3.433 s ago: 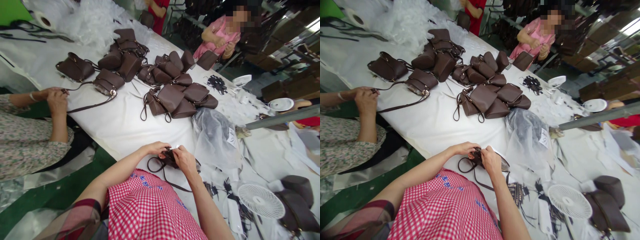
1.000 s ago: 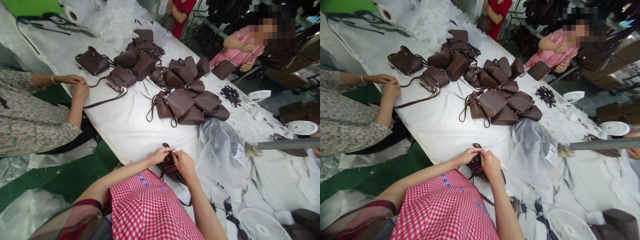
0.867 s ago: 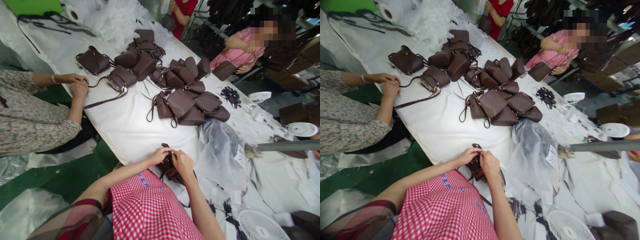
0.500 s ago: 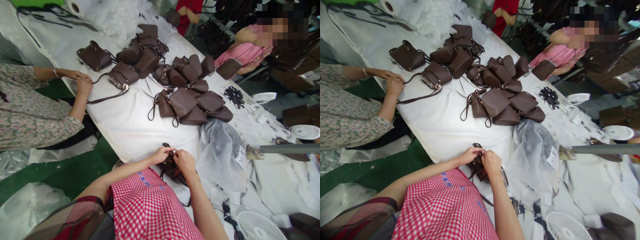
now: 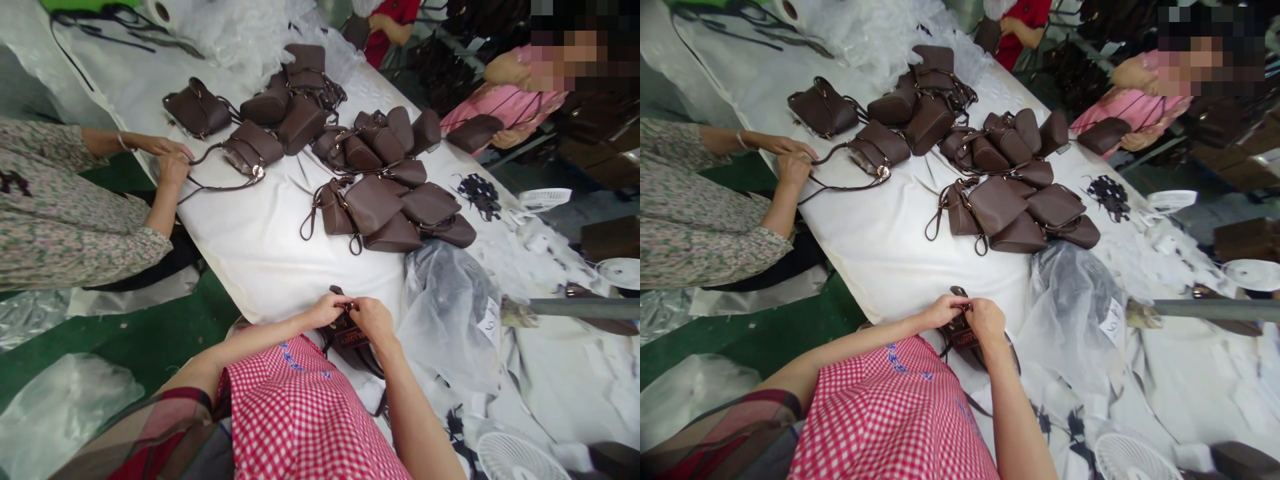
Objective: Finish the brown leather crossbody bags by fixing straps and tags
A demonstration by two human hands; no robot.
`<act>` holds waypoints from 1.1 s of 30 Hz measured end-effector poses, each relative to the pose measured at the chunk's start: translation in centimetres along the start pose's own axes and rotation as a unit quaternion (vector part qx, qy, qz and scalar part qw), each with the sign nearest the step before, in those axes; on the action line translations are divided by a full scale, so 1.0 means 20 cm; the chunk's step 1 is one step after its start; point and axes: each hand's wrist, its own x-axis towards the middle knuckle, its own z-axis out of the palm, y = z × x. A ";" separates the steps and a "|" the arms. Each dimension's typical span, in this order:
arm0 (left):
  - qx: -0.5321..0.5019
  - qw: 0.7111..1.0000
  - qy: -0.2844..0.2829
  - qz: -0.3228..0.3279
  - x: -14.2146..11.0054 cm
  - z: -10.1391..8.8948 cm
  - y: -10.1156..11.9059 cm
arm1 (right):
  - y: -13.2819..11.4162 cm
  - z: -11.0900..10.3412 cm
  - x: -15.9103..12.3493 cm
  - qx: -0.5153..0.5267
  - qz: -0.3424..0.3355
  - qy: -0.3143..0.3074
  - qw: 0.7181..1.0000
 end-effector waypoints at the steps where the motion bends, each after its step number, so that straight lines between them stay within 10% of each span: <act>1: 0.005 1.000 0.003 0.005 0.00 0.00 0.00 | 0.00 0.00 0.00 -0.002 -0.005 -0.001 1.000; 33: 0.206 0.973 0.039 0.092 -0.05 0.02 0.10 | 0.04 0.06 0.02 0.055 -0.052 0.020 0.997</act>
